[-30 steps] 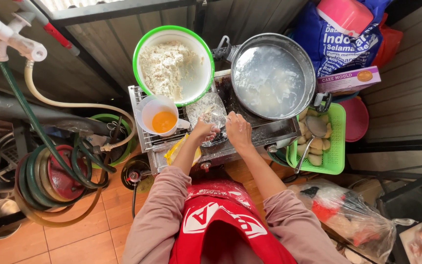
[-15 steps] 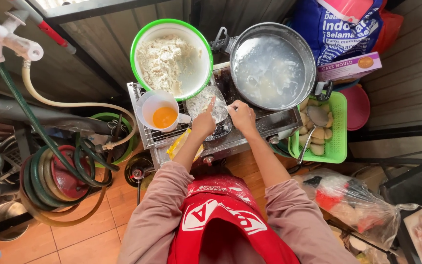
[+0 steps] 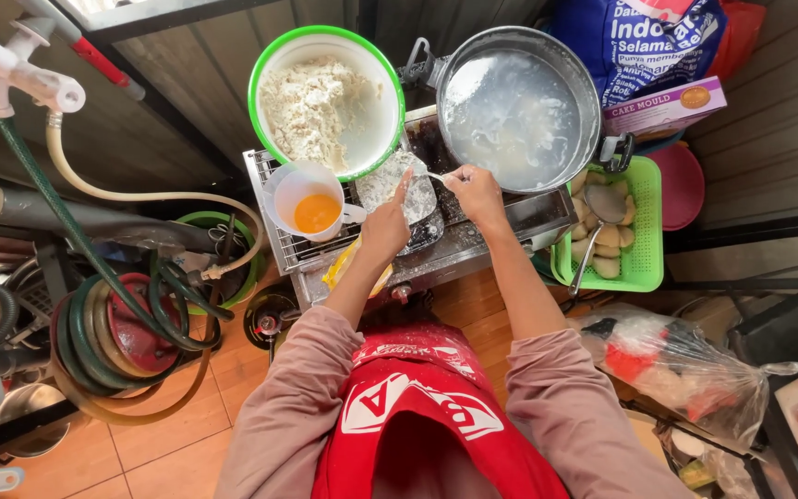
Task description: The person scoops dough from a green bowl, shapes it into a ball, and fills it with a yellow mixture from a small cup. They then seal the dough and place the finished dumpling into a pot of boiling water. This process is repeated multiple times.
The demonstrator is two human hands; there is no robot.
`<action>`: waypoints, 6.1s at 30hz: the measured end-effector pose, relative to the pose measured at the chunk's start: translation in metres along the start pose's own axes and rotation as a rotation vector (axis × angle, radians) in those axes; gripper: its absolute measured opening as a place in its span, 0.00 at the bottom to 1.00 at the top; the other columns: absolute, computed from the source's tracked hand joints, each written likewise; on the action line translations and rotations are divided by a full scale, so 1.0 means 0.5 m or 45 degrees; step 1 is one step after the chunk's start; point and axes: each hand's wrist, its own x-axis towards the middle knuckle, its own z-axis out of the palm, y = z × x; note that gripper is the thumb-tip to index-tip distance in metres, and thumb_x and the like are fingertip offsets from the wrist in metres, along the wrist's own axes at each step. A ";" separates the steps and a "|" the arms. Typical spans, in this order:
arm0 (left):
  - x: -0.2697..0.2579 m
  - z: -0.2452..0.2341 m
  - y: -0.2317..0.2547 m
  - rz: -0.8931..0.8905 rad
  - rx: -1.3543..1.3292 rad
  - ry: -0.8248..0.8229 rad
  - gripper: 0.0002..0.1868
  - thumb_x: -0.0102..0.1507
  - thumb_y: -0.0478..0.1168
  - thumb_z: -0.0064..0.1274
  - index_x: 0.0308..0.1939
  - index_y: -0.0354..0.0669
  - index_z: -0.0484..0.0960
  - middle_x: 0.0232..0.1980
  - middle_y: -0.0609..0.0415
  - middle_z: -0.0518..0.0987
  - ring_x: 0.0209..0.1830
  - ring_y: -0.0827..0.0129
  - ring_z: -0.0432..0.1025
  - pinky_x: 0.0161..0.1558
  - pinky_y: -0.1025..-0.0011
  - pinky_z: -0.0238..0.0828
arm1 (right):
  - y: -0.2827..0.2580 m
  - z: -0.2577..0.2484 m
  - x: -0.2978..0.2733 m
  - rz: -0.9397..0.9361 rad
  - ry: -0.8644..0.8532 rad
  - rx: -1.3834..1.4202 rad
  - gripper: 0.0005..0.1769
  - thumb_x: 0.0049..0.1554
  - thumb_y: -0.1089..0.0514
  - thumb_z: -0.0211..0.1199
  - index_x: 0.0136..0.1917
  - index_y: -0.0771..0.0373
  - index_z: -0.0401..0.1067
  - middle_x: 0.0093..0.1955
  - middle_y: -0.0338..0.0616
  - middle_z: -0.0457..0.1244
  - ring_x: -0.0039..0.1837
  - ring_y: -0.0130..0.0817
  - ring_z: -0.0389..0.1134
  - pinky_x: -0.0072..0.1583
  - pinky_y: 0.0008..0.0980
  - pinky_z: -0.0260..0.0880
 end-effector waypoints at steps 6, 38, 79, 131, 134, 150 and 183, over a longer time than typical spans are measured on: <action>-0.023 -0.027 0.004 -0.001 -0.018 0.050 0.45 0.67 0.29 0.43 0.83 0.59 0.41 0.43 0.31 0.81 0.41 0.39 0.79 0.40 0.50 0.76 | -0.006 0.007 0.005 0.015 0.022 -0.040 0.13 0.56 0.41 0.66 0.49 0.46 0.81 0.35 0.38 0.69 0.45 0.40 0.71 0.50 0.39 0.70; 0.037 0.041 -0.024 -0.253 0.132 -0.167 0.46 0.68 0.32 0.42 0.82 0.72 0.38 0.49 0.35 0.82 0.52 0.40 0.79 0.51 0.50 0.75 | -0.004 0.062 -0.047 -0.419 0.031 -0.466 0.11 0.60 0.50 0.57 0.51 0.56 0.74 0.47 0.56 0.71 0.53 0.59 0.73 0.56 0.56 0.70; 0.024 -0.046 -0.035 -0.330 -1.123 -0.304 0.46 0.66 0.39 0.54 0.82 0.56 0.42 0.40 0.35 0.83 0.27 0.59 0.79 0.31 0.66 0.85 | 0.076 0.088 -0.027 -0.133 -0.213 -0.478 0.16 0.59 0.40 0.54 0.51 0.50 0.73 0.50 0.59 0.70 0.59 0.63 0.70 0.62 0.56 0.67; 0.219 -0.252 -0.464 -0.558 -0.846 0.564 0.57 0.57 0.23 0.62 0.79 0.63 0.45 0.49 0.43 0.81 0.49 0.52 0.81 0.44 0.54 0.88 | 0.002 0.021 0.009 0.089 -0.172 -0.080 0.16 0.60 0.39 0.62 0.58 0.44 0.77 0.51 0.57 0.70 0.61 0.58 0.70 0.63 0.54 0.66; 0.216 -0.260 -0.455 -0.566 -0.818 0.561 0.57 0.56 0.23 0.61 0.79 0.62 0.45 0.49 0.43 0.81 0.49 0.50 0.81 0.44 0.55 0.88 | -0.002 0.022 0.009 0.078 -0.179 -0.044 0.16 0.61 0.40 0.61 0.58 0.46 0.76 0.52 0.60 0.70 0.61 0.61 0.69 0.63 0.55 0.65; 0.226 -0.251 -0.491 -0.589 -0.667 0.596 0.55 0.60 0.34 0.62 0.80 0.55 0.39 0.56 0.47 0.82 0.55 0.56 0.79 0.49 0.59 0.86 | -0.096 0.184 0.145 -0.510 -0.012 -0.325 0.13 0.61 0.56 0.50 0.57 0.54 0.69 0.51 0.57 0.68 0.53 0.61 0.72 0.56 0.57 0.71; -0.115 -0.177 -0.269 -0.064 -1.254 0.961 0.34 0.70 0.35 0.49 0.79 0.52 0.54 0.61 0.43 0.78 0.57 0.63 0.76 0.60 0.59 0.76 | 0.076 0.345 -0.112 -1.028 -0.772 -0.669 0.11 0.55 0.57 0.60 0.50 0.53 0.80 0.43 0.51 0.71 0.49 0.57 0.74 0.54 0.50 0.75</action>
